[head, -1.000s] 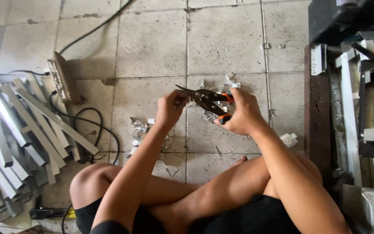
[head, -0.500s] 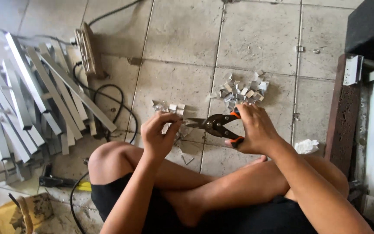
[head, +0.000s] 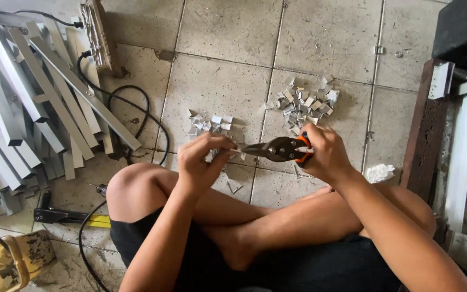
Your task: Cutting small pieces of metal into smaller fragments using tin snips while sitting on the floor.
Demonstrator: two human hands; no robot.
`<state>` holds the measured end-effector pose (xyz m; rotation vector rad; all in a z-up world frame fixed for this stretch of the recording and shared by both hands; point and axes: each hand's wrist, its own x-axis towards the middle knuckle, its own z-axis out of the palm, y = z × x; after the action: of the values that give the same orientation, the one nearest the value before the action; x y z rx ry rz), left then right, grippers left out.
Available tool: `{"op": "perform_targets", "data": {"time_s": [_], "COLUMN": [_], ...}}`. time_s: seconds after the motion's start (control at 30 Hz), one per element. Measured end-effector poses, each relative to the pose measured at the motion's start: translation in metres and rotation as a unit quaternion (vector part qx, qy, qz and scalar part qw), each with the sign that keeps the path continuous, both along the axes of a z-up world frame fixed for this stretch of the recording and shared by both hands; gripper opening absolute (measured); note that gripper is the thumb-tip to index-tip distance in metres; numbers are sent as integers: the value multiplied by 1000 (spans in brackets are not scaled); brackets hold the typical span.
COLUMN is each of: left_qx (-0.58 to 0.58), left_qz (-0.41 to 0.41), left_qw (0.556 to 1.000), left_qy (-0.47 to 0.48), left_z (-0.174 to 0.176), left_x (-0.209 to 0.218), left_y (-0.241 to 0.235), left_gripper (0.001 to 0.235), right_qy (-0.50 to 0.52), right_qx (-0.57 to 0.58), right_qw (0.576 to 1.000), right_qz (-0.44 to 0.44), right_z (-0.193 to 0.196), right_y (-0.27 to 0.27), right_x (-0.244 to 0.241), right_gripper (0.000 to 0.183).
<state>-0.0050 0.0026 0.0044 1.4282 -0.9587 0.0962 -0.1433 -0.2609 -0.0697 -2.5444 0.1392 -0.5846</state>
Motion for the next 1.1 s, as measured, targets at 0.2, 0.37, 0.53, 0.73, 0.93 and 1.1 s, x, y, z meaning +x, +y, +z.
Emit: {"op": "perform_targets", "data": {"time_s": [0.2,0.37,0.53,0.73,0.93,1.1], "left_qx": [-3,9,8,16,183,601], "left_qz": [-1,-12,-27,-2,53,235], "left_qw": [1000,1000,1000,1000,974,764], "left_qy": [-10,-13,-6,0,-122,-12], "left_z": [1,1,1,-13,-17,-59], "left_x": [3,1,-2,3,24,29], "left_y": [-1,-2,-4,-8,2,1], "left_gripper": [13,10,9,13,15,22], "right_qy": [-32,3,71,4,-35,-119], "right_qx": [-5,-13,-6,34,23,-48], "right_qw": [998,998,996,997,999,990], "right_qz": [51,63,44,66,33,-66], "right_z": [42,15,-21,-25,45,44], "right_y": [-1,-10,-16,-32,-41,-60], "right_x": [8,6,6,13,17,11], "right_gripper": [48,58,52,49,56,84]}}
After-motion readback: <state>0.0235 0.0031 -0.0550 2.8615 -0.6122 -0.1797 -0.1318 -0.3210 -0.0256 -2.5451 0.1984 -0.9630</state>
